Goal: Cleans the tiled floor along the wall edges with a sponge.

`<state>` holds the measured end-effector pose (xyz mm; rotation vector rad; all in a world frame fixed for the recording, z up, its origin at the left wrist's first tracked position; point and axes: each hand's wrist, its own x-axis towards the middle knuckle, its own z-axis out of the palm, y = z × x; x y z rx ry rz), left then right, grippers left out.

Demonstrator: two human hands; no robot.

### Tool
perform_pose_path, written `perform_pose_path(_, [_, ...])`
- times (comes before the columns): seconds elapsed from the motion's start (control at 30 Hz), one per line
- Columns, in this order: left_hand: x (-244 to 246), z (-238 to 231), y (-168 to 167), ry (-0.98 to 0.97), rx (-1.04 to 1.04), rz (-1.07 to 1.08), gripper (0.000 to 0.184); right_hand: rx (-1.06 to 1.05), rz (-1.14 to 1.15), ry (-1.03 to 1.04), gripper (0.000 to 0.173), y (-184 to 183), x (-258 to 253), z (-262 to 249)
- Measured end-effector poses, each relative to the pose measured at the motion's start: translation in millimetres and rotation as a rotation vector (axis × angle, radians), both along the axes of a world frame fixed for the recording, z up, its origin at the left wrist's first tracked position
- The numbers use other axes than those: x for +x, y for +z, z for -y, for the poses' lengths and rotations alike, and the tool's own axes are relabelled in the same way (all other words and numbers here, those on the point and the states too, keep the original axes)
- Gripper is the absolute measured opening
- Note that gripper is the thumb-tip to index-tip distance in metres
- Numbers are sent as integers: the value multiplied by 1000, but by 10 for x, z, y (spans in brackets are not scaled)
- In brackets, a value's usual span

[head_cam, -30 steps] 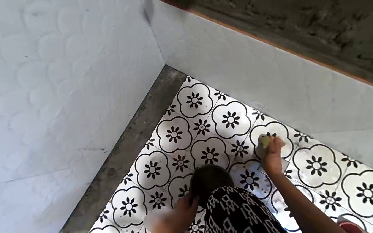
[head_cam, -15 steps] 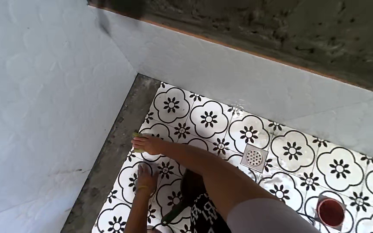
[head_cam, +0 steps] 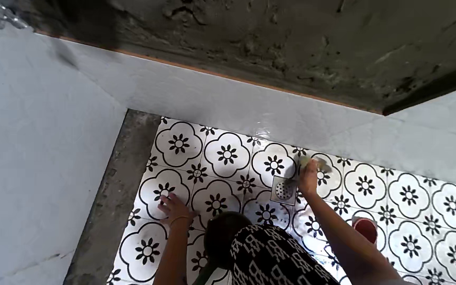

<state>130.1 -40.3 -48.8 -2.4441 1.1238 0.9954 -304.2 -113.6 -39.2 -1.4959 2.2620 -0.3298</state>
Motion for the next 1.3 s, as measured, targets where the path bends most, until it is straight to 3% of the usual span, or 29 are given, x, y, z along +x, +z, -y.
perform_pose_path(0.03, [1, 12, 15, 5, 11, 2, 140, -30, 65, -25, 53, 85, 247, 132])
perform_pose_path(0.1, [-3, 58, 63, 6, 50, 16, 140, -100, 209, 156, 57, 34, 1034, 363])
perform_pose_path(0.23, [-28, 150, 81, 6, 111, 47, 142, -305, 362, 949, 55, -119, 3052, 877])
perform_pose_path(0.3, [-53, 142, 86, 11, 129, 60, 140, 1, 173, 1333, 53, 187, 3806, 1061])
perform_pose_path(0.33, [-40, 134, 92, 4, 134, 70, 138, 120, 59, 1440, 52, 141, 4146, 1133])
perform_pose_path(0.37, [-20, 140, 98, 4, 128, 77, 137, -133, 265, 1371, 45, -338, 4407, 1143])
perform_pose_path(0.43, [-16, 106, 107, 9, 103, 68, 135, -234, 296, 1276, 43, -724, 4631, 1198])
perform_pose_path(0.53, [-20, 73, 83, 21, 105, 45, 139, -203, 285, 1083, 50, -706, 4244, 1376])
perform_pose_path(0.67, [-6, 54, 123, 13, 64, 33, 137, -239, 134, 892, 62, -607, 3188, 1516])
perform_pose_path(0.87, [-16, 68, 56, -33, 76, 76, 140, -260, 4, 565, 58, -624, 1099, 748])
perform_pose_path(1.03, [19, 74, -15, -101, 95, 125, 141, -158, -73, 140, 57, -515, 62, 224])
perform_pose_path(1.17, [22, 99, -48, -130, 111, 148, 141, -76, -93, -163, 52, -196, -128, 77])
perform_pose_path(1.3, [3, 134, -14, -166, 116, 159, 138, -182, 111, 126, 58, -69, 861, 186])
